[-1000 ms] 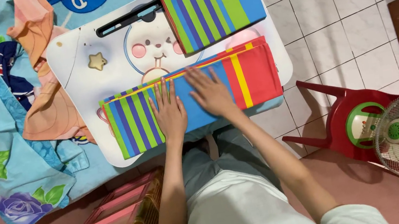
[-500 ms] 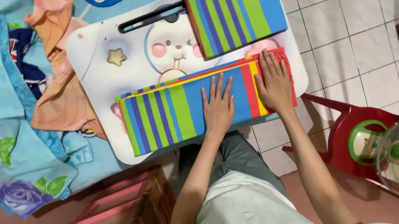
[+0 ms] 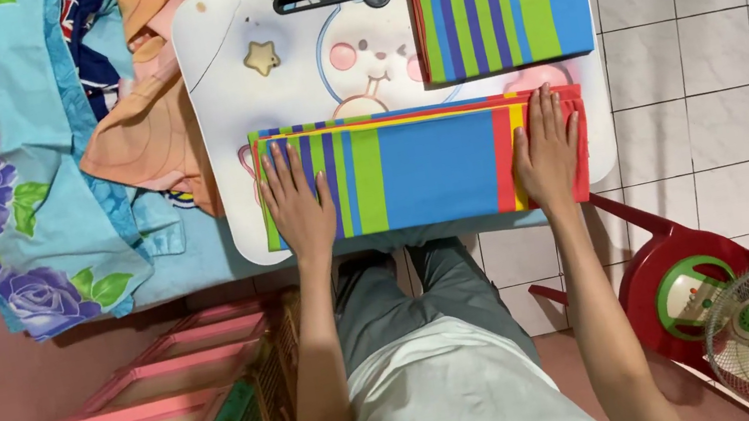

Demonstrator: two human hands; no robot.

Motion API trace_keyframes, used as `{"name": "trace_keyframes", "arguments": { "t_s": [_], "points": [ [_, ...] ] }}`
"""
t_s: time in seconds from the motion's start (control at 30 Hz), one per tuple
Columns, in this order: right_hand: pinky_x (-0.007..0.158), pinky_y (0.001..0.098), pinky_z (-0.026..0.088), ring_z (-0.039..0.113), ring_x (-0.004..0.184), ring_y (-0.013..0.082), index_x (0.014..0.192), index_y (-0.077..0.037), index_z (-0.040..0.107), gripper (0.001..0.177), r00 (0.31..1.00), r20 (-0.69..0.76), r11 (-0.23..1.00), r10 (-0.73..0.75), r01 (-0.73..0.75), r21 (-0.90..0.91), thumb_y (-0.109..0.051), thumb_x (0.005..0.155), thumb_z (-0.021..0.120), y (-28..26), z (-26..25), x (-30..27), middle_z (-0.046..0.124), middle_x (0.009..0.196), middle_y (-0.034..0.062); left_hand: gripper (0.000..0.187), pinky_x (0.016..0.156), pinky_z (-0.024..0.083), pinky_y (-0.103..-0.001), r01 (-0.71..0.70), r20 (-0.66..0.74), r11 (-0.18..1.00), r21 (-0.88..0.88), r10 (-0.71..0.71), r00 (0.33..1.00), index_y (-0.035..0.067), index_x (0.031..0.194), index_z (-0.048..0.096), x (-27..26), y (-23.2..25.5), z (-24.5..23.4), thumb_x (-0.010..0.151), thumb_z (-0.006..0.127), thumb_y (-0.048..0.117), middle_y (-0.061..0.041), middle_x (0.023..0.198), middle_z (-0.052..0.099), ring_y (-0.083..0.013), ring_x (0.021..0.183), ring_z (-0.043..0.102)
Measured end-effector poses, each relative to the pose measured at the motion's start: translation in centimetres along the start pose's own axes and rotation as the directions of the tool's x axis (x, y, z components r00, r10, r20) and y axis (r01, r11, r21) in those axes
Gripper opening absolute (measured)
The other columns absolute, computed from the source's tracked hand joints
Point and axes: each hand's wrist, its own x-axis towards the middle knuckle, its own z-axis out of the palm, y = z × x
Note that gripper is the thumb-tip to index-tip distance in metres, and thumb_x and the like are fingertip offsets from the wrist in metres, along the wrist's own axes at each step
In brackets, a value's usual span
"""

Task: The person folds several pieces of fabric on a small white folding board placed on a bed. They smooth and crease each item by hand, then stack the folded pieces on the board. The fabrics include a striped multicolor cloth and a blue floral-patterned cloth.

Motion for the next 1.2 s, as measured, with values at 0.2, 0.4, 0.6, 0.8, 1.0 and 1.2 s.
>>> {"name": "trace_keyframes", "arguments": {
  "t_s": [0.2,0.4,0.6,0.8,1.0,1.2],
  "points": [
    [0.104,0.0374,0.046,0.064,0.115,0.0180,0.119,-0.020,0.071,0.021,0.989,-0.147,0.803,0.011,0.079,0.591,-0.014,0.099,0.067,-8.2,1.7,-6.2,0.070,0.115,-0.0006,0.059,0.124,0.002,-0.049,0.017,0.056,1.000,-0.008,-0.016,0.998,0.016,0.162,0.029,-2.9,-0.3,-0.4,0.109,0.041,0.039,-0.011,0.171,0.015,-0.0286,0.157,0.009],
    [0.067,0.0384,0.062,0.075,0.086,0.0247,0.107,-0.007,0.077,0.054,0.648,0.743,0.361,0.167,-0.741,0.566,-0.058,0.089,0.074,-10.5,5.6,-13.1,0.075,0.088,0.0134,0.059,0.123,-0.001,-0.048,-0.009,-0.004,1.000,-0.015,0.009,1.000,0.015,0.162,0.031,-3.1,-0.4,0.1,0.109,0.044,0.038,-0.011,0.171,0.016,-0.0285,0.157,0.009],
    [0.095,0.0468,0.055,0.061,0.127,0.0380,0.114,-0.009,0.053,0.053,0.585,0.807,-0.262,0.082,-0.768,0.584,-0.053,0.092,0.073,-11.9,9.1,-12.0,0.061,0.135,0.0286,0.059,0.123,-0.002,-0.049,-0.053,-0.052,0.998,-0.018,0.052,0.997,0.014,0.162,0.030,-3.1,-1.1,1.1,0.110,0.045,0.036,-0.012,0.171,0.015,-0.0300,0.157,0.009],
    [0.066,0.0267,0.059,0.071,0.064,0.0178,0.100,-0.001,0.056,0.057,0.545,0.699,-0.230,0.464,-0.687,0.689,-0.047,0.084,0.085,-10.0,8.8,-11.7,0.074,0.088,0.0192,0.059,0.123,-0.003,-0.047,-0.056,-0.058,0.998,0.014,0.056,0.997,0.015,0.163,0.029,-3.2,-1.2,1.2,0.110,0.045,0.036,-0.009,0.171,0.015,-0.0278,0.157,0.008],
    [0.059,0.0159,0.051,0.068,0.060,0.0093,0.090,-0.008,0.061,0.053,0.583,0.499,-0.062,0.641,-0.608,0.791,-0.059,0.089,0.077,-2.9,5.0,-12.4,0.074,0.081,0.0086,0.060,0.123,0.000,-0.048,-0.063,-0.082,0.997,0.043,0.066,0.994,0.016,0.163,0.030,-3.2,-1.3,1.2,0.109,0.048,0.035,-0.010,0.170,0.017,-0.0285,0.157,0.011],
    [0.077,0.0304,0.061,0.072,0.082,0.0135,0.113,-0.007,0.063,0.044,0.562,0.391,-0.095,0.729,-0.483,0.871,-0.045,0.094,0.078,4.4,1.5,-12.2,0.070,0.095,0.0031,0.059,0.123,0.004,-0.052,-0.057,-0.086,0.998,0.035,0.060,0.995,0.015,0.162,0.032,-3.3,-0.8,0.7,0.108,0.050,0.029,-0.010,0.170,0.018,-0.0302,0.156,0.013]
  ]
}}
